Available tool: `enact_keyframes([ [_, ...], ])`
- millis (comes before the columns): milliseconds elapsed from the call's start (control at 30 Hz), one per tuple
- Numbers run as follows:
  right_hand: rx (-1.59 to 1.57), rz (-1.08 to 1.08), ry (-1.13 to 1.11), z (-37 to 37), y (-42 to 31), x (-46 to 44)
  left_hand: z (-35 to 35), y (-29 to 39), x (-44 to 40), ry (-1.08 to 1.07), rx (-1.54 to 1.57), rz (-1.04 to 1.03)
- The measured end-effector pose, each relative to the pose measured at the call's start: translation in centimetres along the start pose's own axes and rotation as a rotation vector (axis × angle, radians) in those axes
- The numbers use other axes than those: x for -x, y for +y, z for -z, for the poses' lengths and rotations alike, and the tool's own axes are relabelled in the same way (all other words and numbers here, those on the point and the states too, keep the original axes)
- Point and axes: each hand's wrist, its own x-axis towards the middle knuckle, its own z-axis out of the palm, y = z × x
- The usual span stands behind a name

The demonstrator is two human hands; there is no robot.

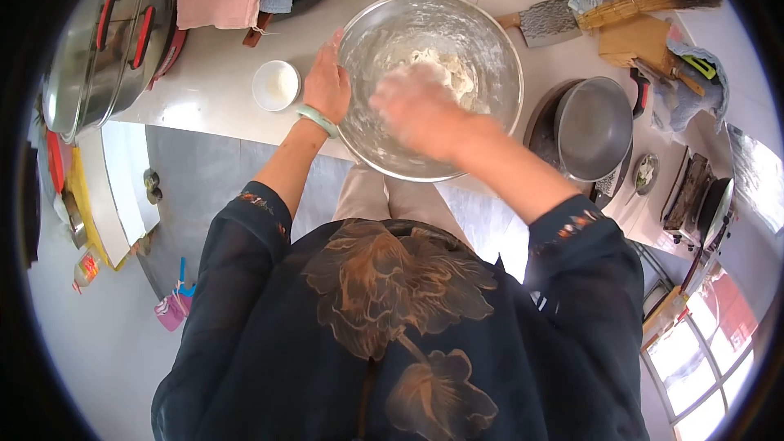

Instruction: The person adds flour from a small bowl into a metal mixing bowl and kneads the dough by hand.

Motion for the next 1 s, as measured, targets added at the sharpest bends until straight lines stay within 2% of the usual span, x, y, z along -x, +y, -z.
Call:
enact_keyframes([
  [67,0.024,-0.034,-0.334,-3.5,-1.6,-0.2,-0.2,0.0,-0.5,0.002,-0.014,-0.013],
  [133,0.177,0.252,-0.494,-6.6,-1.7,-0.7,-0.6,-0.5,-0.4,0.021,-0.042,-0.035],
  [233,0.158,0.321,-0.48,-8.0,0.1,-1.7,-0.5,-0.4,-0.4,0.001,-0.039,-0.018],
  [333,0.33,0.413,-0.455,-8.3,0.8,-2.7,-0.5,-0.1,-0.4,0.001,-0.049,0.011],
  [433,0.308,0.255,-0.523,-6.1,1.5,-4.2,-0.6,-0.4,-0.3,0.028,-0.065,-0.036],
  [500,0.314,0.016,-0.468,-7.8,4.3,-5.1,-0.4,-0.3,-0.2,0.03,-0.041,-0.041],
  [567,0.251,-0.218,-0.503,-6.2,6.6,-6.5,-0.4,-0.2,-0.3,0.034,-0.031,-0.033],
  [633,-0.145,-0.386,-0.38,-0.6,8.2,-4.1,-0.5,-0.2,-0.2,0.03,-0.032,-0.016],
  [700,-0.077,-0.325,-0.076,-0.7,8.8,-0.5,-0.6,-0.2,-0.3,0.029,-0.047,-0.011],
  [767,-0.14,-0.36,-0.037,-1.1,9.0,3.1,-0.5,-0.2,-0.2,0.029,-0.051,-0.015],
  [867,-0.024,-0.271,0.266,-5.0,7.8,9.0,-0.5,-0.3,-0.3,0.035,-0.039,-0.033],
  [1000,0.029,-0.369,0.072,-8.0,5.1,8.9,-0.5,0.0,-0.3,0.002,-0.025,0.007],
])
